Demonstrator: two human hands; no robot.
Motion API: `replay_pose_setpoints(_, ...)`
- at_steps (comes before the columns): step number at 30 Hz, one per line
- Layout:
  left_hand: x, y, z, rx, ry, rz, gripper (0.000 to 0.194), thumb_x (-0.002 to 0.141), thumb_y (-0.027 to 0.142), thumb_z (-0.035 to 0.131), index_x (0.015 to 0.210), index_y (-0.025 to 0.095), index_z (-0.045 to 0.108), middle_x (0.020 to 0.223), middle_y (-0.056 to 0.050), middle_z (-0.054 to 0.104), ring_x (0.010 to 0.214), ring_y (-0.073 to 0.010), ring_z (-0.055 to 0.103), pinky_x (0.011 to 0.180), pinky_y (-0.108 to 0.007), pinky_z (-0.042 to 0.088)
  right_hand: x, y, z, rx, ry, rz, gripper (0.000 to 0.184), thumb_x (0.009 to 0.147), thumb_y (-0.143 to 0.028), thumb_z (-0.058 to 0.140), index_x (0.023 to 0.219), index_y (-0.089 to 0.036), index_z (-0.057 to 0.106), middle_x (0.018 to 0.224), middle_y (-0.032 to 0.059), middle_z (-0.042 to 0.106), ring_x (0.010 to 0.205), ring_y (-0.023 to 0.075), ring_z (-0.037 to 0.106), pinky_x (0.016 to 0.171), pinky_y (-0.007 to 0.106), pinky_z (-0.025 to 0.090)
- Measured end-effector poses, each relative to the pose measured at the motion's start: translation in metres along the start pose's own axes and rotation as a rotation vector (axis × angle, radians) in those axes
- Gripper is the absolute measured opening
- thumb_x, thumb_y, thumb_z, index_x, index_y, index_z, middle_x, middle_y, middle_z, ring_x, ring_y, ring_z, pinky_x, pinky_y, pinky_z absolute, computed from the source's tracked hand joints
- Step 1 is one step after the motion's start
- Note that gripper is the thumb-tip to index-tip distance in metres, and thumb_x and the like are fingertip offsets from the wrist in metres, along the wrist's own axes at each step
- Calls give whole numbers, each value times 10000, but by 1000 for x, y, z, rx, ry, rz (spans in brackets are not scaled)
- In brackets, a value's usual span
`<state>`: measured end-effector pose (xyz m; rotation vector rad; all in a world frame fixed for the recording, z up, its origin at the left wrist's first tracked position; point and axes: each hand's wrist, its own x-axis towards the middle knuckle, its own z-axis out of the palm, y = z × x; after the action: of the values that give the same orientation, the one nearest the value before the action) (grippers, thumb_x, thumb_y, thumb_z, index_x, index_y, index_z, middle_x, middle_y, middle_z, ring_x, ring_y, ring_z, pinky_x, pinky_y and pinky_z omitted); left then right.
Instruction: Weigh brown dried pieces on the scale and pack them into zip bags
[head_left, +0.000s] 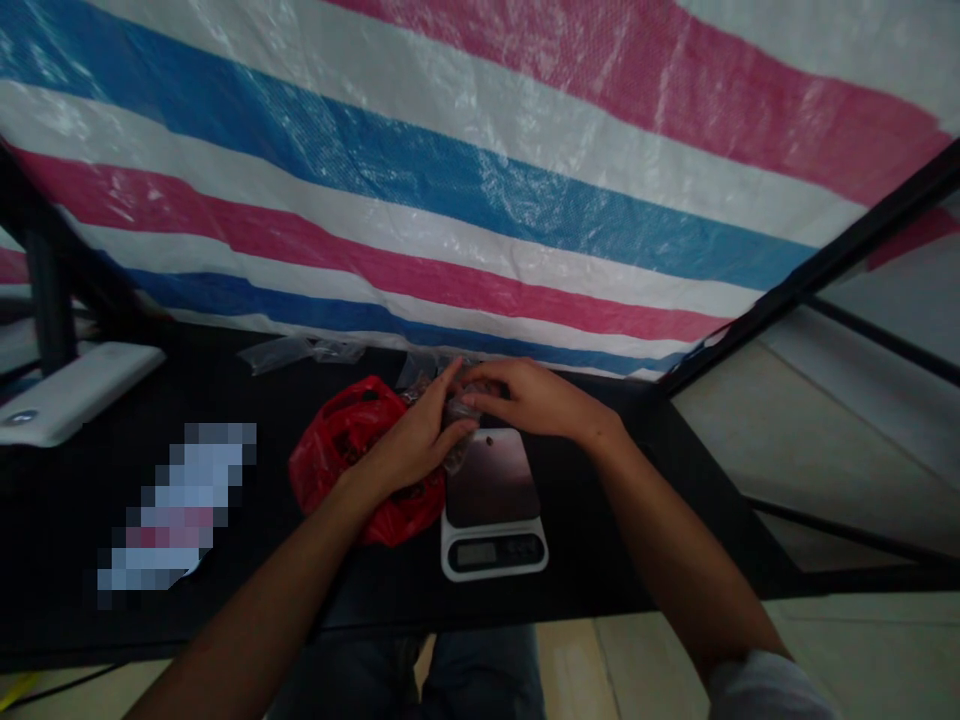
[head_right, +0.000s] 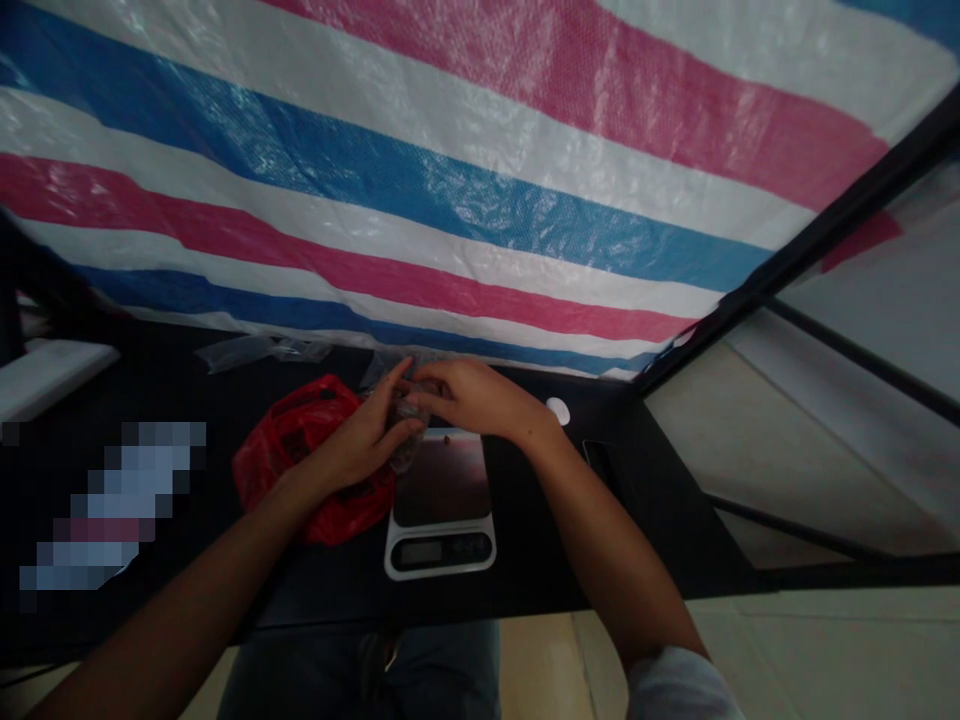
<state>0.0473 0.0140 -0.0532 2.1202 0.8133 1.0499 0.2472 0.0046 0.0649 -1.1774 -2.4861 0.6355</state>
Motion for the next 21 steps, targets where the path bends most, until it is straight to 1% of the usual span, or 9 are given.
replay_pose_setpoints(4,1,-1,3,-68,32,-62,971,928,439,704,1667,156,141,1482,-203,566,1364,-332,583,1168,-520,454,3,1,-5,32,-29,-41,228,963,-264,685,1154,-154,744,904,28,747,742,144,626,693,259,443)
replay_pose_setpoints(6,2,-2,2,-93,40,-115,1005,890,460,742,1661,161,172,1400,-187,634,1262,-333,655,1081,-506,526,3,1,-7,35,-23,-55,249,916,-204,719,1161,-161,736,972,35,756,793,150,648,726,263,471)
replay_pose_setpoints(8,4,-2,0,-89,58,-126,904,887,473,734,1616,162,298,1393,-179,648,1249,-333,663,1058,-494,539,1,1,-9,22,8,-73,315,874,-158,736,1188,-175,725,1065,57,751,875,171,669,763,279,503)
replay_pose_setpoints(11,5,1,-2,-47,98,-90,646,907,476,695,1445,169,511,1351,-151,676,1216,-314,672,1053,-468,533,-6,1,-13,-3,98,-92,462,828,-119,739,1282,-189,691,1154,88,713,982,207,675,824,322,542)
replay_pose_setpoints(13,5,3,-3,-39,128,-118,529,921,475,669,1346,180,559,1224,-115,718,1088,-282,709,966,-433,564,-15,1,-12,0,162,-82,453,820,-102,717,1265,-183,695,1160,92,692,999,209,674,855,335,550)
replay_pose_setpoints(15,5,4,-3,-52,167,-164,484,927,482,654,1298,187,556,1116,-84,726,974,-253,718,869,-394,578,-25,4,-6,23,185,-64,386,818,-97,704,1196,-172,707,1143,87,694,983,202,677,850,323,550)
replay_pose_setpoints(17,4,3,-4,-58,205,-187,465,929,492,647,1272,195,545,1054,-63,715,918,-234,710,819,-370,569,-37,8,7,36,133,-47,352,801,-107,729,1149,-159,708,1106,82,717,970,206,679,834,314,543)
replay_pose_setpoints(19,4,2,-5,-45,238,-189,443,923,491,655,1240,203,539,1003,-42,701,874,-218,697,787,-350,556,-47,15,23,41,19,-8,350,799,-117,757,1145,-146,710,1100,88,741,1000,220,688,896,340,531)
replay_pose_setpoints(21,4,2,-6,-20,282,-182,416,909,477,672,1196,208,536,979,-29,688,847,-205,684,767,-333,544,-56,21,36,21,-36,41,325,809,-201,814,1118,-143,732,1077,98,754,1016,241,686,926,368,518)
